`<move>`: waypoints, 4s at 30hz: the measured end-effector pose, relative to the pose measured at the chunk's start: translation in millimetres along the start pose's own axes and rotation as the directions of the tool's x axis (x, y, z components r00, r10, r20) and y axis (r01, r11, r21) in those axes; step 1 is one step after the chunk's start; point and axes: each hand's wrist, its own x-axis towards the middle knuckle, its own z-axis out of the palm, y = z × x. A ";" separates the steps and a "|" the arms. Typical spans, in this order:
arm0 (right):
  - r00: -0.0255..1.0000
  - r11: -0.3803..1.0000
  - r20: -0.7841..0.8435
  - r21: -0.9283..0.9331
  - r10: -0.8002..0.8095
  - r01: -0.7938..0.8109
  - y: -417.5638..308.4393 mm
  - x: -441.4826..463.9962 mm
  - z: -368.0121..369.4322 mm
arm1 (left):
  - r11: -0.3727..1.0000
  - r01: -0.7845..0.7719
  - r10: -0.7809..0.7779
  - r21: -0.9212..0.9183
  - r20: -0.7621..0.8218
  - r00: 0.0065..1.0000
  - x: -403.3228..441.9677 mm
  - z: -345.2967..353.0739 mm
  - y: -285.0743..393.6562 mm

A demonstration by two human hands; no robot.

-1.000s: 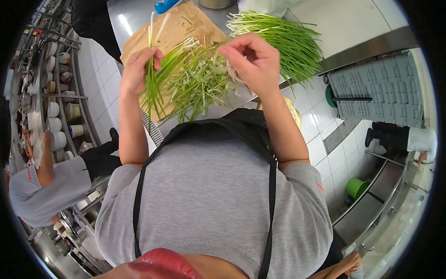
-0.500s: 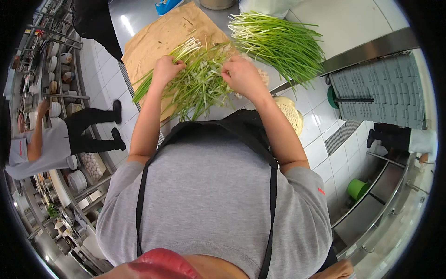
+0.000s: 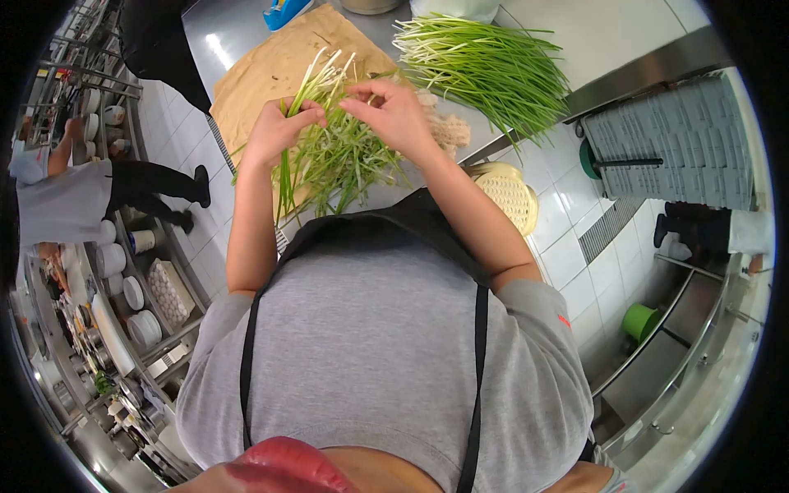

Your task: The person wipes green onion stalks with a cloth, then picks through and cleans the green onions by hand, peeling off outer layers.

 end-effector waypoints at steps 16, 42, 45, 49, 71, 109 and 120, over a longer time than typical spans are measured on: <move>0.968 0.934 -0.249 0.334 -0.039 0.124 -30.4 21.6 -58.7 | 0.999 0.026 -0.025 -0.033 0.008 1.000 -5.9 -2.0 -8.3; 0.927 0.360 0.234 -0.871 -0.293 0.333 59.5 -39.4 -58.1 | 0.984 0.078 -0.066 -0.161 0.079 0.995 15.9 41.8 -12.3; 0.962 0.743 0.010 -0.634 -0.271 0.216 51.2 -30.2 -62.1 | 0.975 0.053 -0.036 -0.214 0.080 0.996 15.1 42.7 -12.7; 0.938 0.930 -0.218 0.314 0.268 -0.193 51.3 -23.6 -95.7 | 0.963 0.036 -0.032 -0.267 0.022 0.999 14.7 47.7 -7.1; 0.916 0.560 -0.032 0.799 0.400 -0.217 8.3 -25.6 -34.2 | 0.971 -0.213 0.221 -0.105 0.078 0.972 26.7 81.6 9.3; 0.994 0.982 -0.066 0.176 0.086 -0.073 -32.3 13.4 -52.1 | 0.993 -0.110 0.106 -0.052 -0.074 0.992 -21.5 33.9 18.3; 0.888 0.858 -0.177 -0.392 -0.425 0.333 -41.3 20.3 -36.2 | 0.992 -0.123 0.123 0.009 -0.132 0.984 -26.0 25.0 0.1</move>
